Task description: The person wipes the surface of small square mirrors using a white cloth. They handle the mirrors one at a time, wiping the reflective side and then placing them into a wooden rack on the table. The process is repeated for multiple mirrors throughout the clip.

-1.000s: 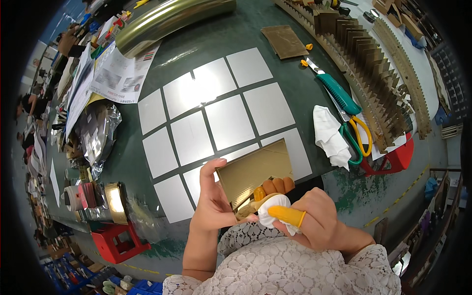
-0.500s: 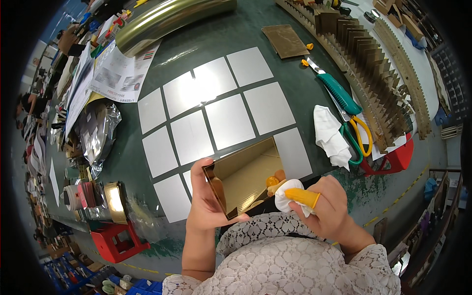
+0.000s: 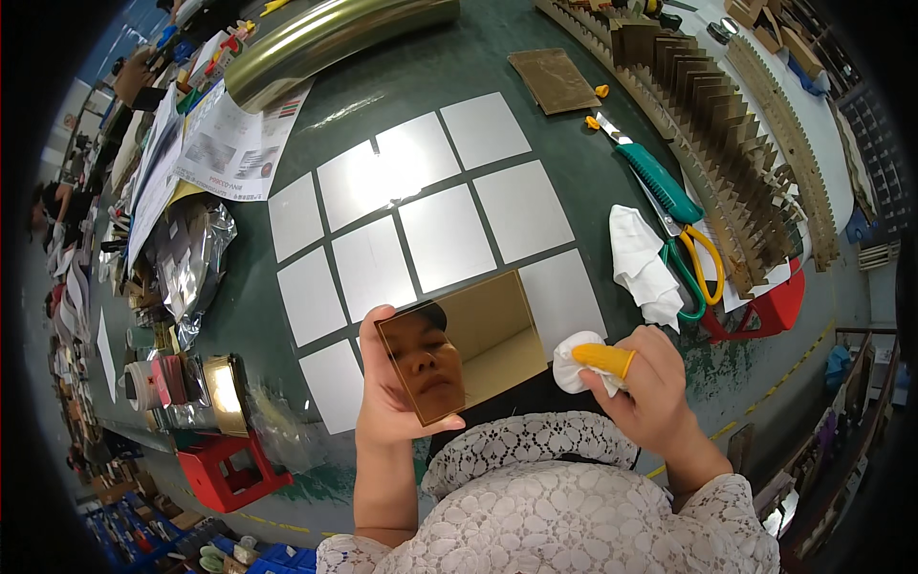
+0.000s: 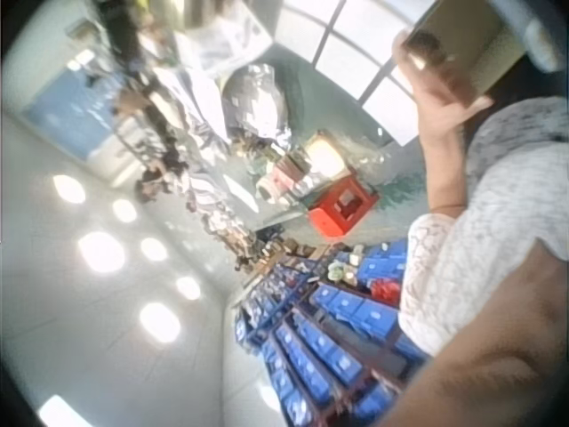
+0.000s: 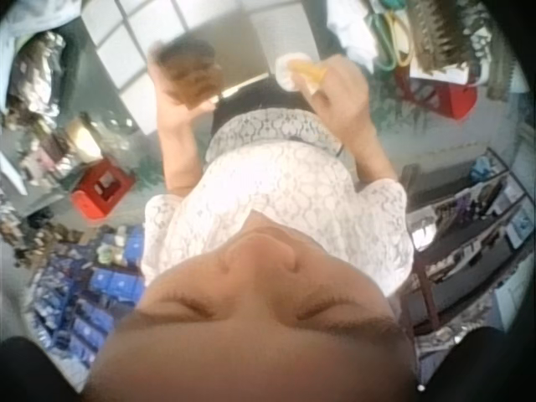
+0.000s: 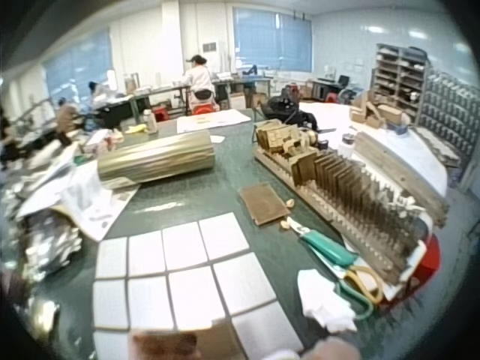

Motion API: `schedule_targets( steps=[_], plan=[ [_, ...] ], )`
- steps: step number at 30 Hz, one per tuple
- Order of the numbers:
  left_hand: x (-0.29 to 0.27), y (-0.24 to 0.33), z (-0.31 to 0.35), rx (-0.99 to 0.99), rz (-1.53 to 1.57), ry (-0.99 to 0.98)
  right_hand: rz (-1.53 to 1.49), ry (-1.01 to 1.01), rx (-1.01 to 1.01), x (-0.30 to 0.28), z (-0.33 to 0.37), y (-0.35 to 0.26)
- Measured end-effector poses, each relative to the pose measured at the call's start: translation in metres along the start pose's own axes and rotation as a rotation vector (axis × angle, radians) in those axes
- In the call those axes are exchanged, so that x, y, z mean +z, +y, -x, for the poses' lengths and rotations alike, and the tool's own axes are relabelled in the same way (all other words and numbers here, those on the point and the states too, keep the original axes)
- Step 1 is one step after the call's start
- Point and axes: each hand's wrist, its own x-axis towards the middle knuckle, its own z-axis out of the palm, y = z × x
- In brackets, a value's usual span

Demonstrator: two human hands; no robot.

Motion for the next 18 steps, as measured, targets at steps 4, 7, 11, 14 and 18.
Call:
schedule_targets(
  steps=[4,7,11,14,18],
  plan=[
    [0.0033,0.0004,0.0002,-0.023,0.033,0.066,0.014,0.036,0.060,0.0006,0.0002,0.0056],
    [-0.0002,-0.0012,0.0000,-0.020,0.021,0.044,0.035,0.087,0.109,-0.0007,-0.0025,0.0102],
    [0.0020,0.0007,0.0006,-0.028,0.043,0.037,0.026,0.114,0.193,-0.0022,-0.0035,0.0114],
    [0.0039,0.0010,-0.0003,-0.010,0.026,0.060,0.012,0.109,0.155,-0.0028,-0.0050,0.0096],
    [0.0017,-0.0005,0.0006,-0.009,0.000,0.050,-0.047,0.065,0.058,0.0000,-0.0010,0.0028]
  ],
)
